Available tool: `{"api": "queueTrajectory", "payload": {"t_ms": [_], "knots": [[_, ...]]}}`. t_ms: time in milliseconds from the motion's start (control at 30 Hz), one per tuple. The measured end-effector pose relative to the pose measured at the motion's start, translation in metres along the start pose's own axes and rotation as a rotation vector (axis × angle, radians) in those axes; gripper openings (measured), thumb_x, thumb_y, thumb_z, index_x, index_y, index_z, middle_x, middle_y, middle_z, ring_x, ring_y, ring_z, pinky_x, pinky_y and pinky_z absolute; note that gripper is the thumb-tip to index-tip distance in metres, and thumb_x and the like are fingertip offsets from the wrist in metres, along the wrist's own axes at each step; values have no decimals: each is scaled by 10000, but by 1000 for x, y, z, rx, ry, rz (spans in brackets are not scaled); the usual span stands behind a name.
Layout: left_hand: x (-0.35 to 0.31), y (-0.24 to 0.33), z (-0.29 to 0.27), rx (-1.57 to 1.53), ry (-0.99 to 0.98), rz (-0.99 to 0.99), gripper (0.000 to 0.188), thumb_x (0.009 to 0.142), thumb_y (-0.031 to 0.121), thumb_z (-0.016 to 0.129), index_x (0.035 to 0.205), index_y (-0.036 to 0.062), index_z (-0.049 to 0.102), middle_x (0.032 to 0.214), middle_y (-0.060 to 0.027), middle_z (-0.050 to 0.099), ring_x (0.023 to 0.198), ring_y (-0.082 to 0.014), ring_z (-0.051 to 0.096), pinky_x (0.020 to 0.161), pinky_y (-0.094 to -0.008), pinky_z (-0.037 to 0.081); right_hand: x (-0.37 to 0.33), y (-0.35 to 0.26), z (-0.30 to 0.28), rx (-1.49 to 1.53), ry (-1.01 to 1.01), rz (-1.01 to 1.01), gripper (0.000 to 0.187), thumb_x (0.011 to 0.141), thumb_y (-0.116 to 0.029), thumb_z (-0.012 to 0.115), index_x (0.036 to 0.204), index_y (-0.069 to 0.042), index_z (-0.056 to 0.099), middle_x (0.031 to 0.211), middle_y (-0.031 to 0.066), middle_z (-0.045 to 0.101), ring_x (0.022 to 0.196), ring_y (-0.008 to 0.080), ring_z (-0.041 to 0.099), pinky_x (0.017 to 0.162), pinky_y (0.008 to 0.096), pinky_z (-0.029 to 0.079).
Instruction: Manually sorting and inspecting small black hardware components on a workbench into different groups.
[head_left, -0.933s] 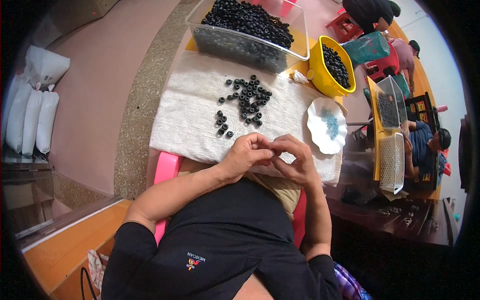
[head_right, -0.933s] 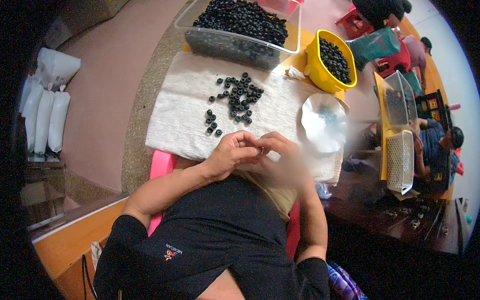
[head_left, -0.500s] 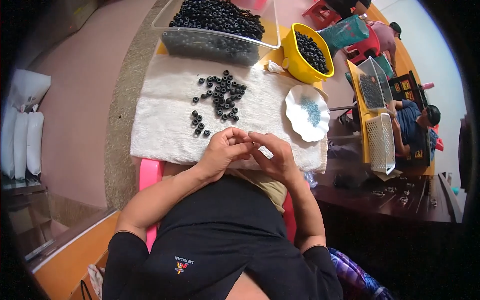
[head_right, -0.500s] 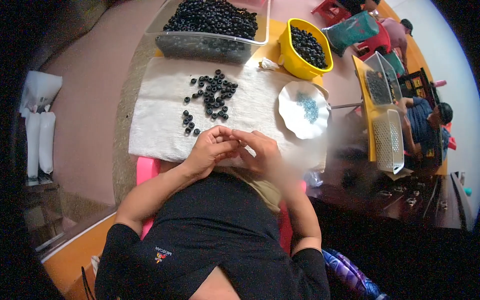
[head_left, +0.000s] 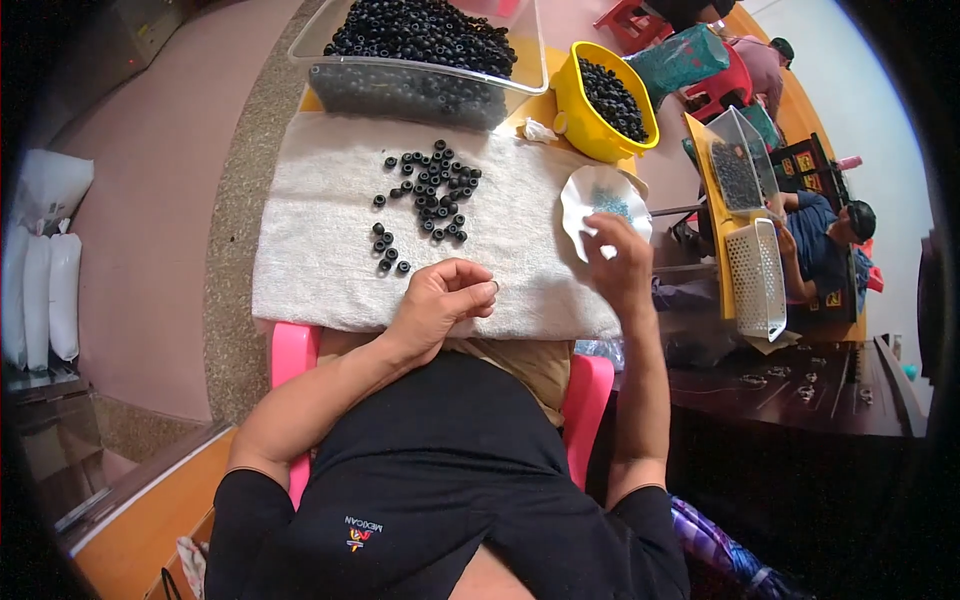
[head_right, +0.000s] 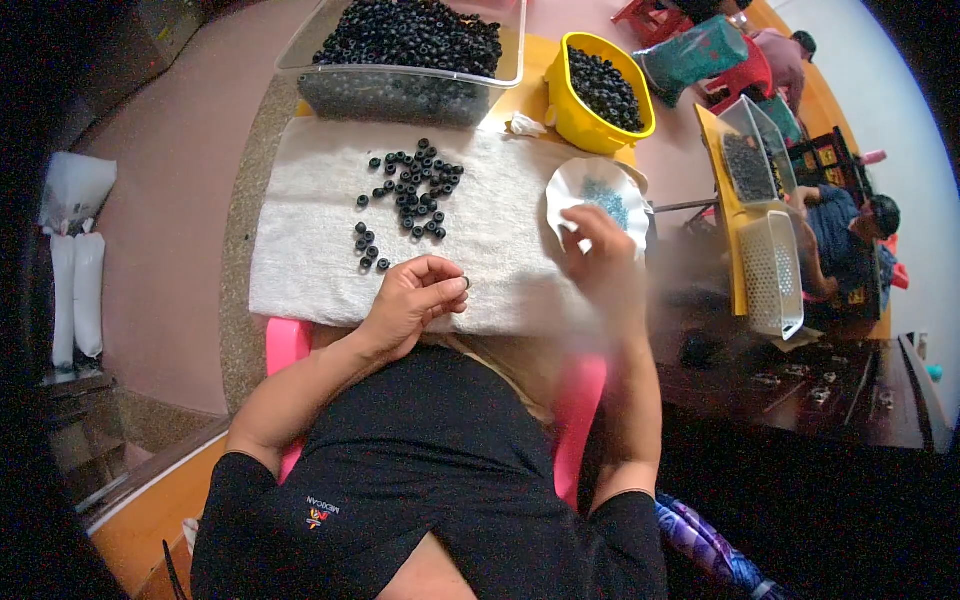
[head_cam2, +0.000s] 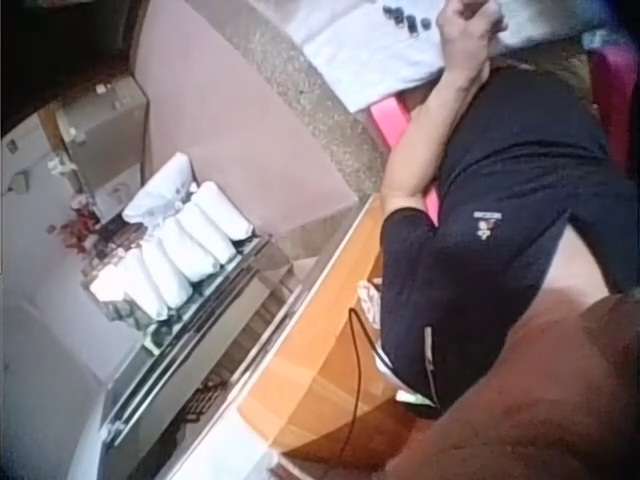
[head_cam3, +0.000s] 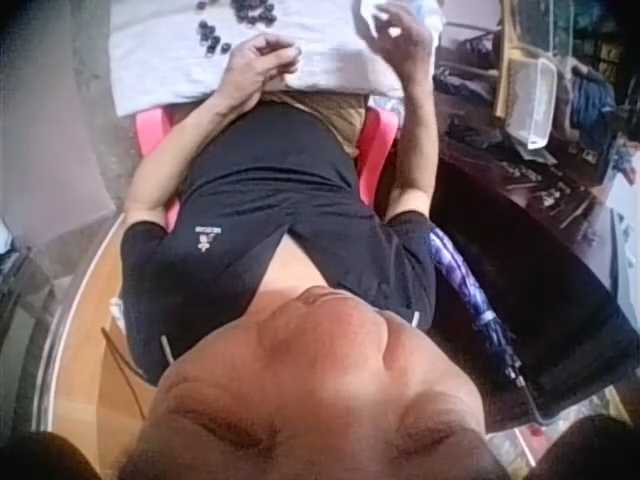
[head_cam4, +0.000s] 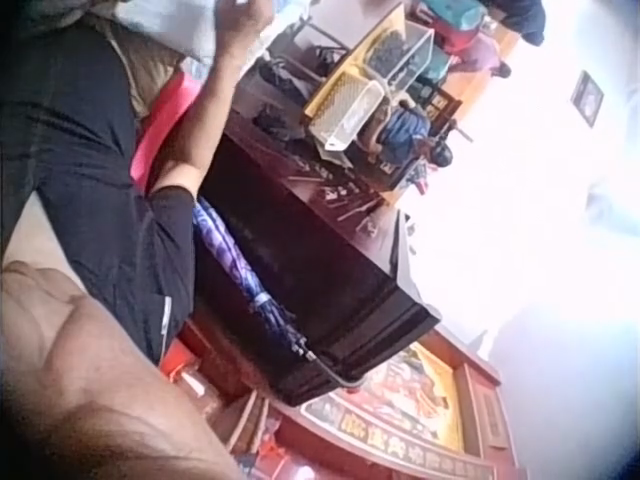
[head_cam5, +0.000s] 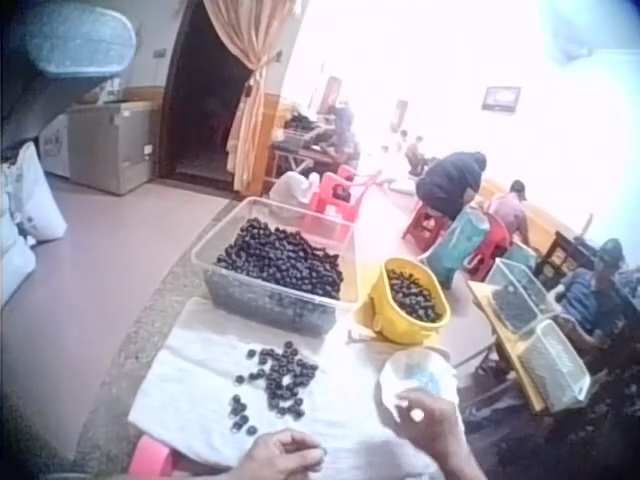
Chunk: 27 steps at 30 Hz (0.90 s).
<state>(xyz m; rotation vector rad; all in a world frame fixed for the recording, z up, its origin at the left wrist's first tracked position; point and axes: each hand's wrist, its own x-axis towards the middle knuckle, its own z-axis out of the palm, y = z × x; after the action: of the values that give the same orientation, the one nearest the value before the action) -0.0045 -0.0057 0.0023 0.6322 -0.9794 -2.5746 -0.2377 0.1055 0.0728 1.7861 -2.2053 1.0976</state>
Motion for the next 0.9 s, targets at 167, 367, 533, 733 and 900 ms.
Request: {"api": "queueTrajectory", "payload": {"t_ms": [167, 367, 533, 733, 900], "knots": [[1, -3, -1, 24, -23, 5, 166, 908, 66, 669, 1062, 20, 627, 938, -46, 658, 831, -117, 641, 788, -293, 569, 10, 67, -9, -439, -146, -3, 193, 790, -27, 652, 981, -44, 668, 1017, 115, 677, 876, 323, 666, 758, 388, 529], [0, -3, -2, 32, -35, 7, 163, 913, 69, 663, 1061, 13, 626, 947, -47, 657, 834, -117, 642, 797, -287, 569, 13, 73, -2, -556, -265, 4, 175, 809, -60, 606, 967, -51, 681, 985, 112, 651, 905, 327, 645, 791, 418, 514], [0, -3, -1, 41, -33, 7, 159, 916, 71, 660, 1060, 13, 626, 943, -48, 656, 833, -115, 642, 794, -288, 569, 12, 73, 2, -554, -271, 29, 174, 813, -63, 608, 968, -55, 687, 976, 109, 649, 892, 327, 646, 788, 415, 513], [-1, -1, 1, 51, -16, -4, 164, 916, 79, 662, 1062, 12, 624, 933, -49, 656, 828, -114, 641, 793, -287, 571, 12, 70, 1, -476, -273, 45, 127, 821, -62, 617, 920, -47, 695, 940, 118, 650, 882, 332, 645, 789, 410, 509], [-1, 0, 1, 52, -18, -6, 169, 915, 85, 666, 1062, 13, 627, 933, -49, 657, 827, -113, 641, 796, -287, 572, 12, 68, -2, -423, -318, 64, 120, 857, -81, 599, 923, -41, 690, 946, 137, 647, 887, 352, 640, 798, 419, 504]]}}
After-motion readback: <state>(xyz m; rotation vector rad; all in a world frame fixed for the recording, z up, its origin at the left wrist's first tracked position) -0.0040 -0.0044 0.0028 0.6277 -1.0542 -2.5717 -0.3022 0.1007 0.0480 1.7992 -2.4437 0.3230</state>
